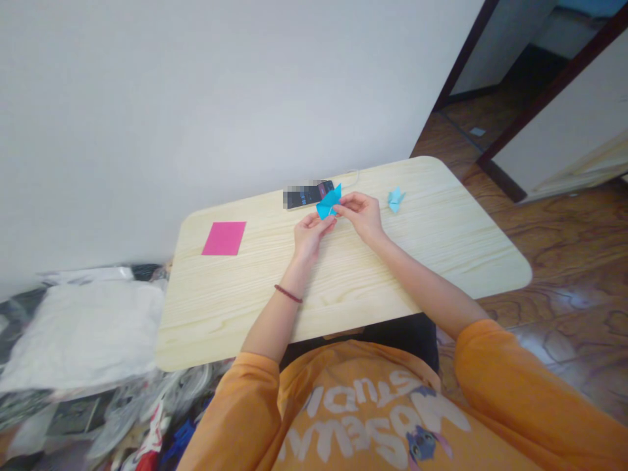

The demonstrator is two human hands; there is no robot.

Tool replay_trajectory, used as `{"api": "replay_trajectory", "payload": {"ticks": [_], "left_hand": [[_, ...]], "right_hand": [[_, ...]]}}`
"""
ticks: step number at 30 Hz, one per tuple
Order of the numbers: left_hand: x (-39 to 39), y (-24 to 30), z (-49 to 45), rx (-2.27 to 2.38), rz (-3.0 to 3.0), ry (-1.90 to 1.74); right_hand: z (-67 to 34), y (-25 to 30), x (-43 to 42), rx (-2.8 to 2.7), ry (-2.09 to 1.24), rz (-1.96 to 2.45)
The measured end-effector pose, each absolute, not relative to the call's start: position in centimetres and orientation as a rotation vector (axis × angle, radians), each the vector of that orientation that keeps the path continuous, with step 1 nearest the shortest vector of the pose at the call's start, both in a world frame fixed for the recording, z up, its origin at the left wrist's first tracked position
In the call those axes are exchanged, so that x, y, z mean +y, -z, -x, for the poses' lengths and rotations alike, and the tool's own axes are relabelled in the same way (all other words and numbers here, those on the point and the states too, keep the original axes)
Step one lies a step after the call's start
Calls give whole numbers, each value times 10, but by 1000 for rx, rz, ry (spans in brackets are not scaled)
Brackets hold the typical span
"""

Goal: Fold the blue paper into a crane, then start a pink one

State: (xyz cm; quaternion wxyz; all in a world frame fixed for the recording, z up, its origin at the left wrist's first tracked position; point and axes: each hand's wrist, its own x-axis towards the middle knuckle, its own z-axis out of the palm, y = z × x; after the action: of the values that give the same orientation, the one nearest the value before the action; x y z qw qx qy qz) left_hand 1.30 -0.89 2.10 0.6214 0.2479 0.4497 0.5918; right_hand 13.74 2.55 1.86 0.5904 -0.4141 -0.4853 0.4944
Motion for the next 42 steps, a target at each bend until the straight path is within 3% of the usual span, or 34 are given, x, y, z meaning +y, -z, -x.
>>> {"api": "replay_trajectory", "payload": {"ticks": [42], "left_hand": [[-10,-21,-14,1060,-659,-1386]], "right_hand": [[-138,-20,25,-1139,-1169,1002]]}}
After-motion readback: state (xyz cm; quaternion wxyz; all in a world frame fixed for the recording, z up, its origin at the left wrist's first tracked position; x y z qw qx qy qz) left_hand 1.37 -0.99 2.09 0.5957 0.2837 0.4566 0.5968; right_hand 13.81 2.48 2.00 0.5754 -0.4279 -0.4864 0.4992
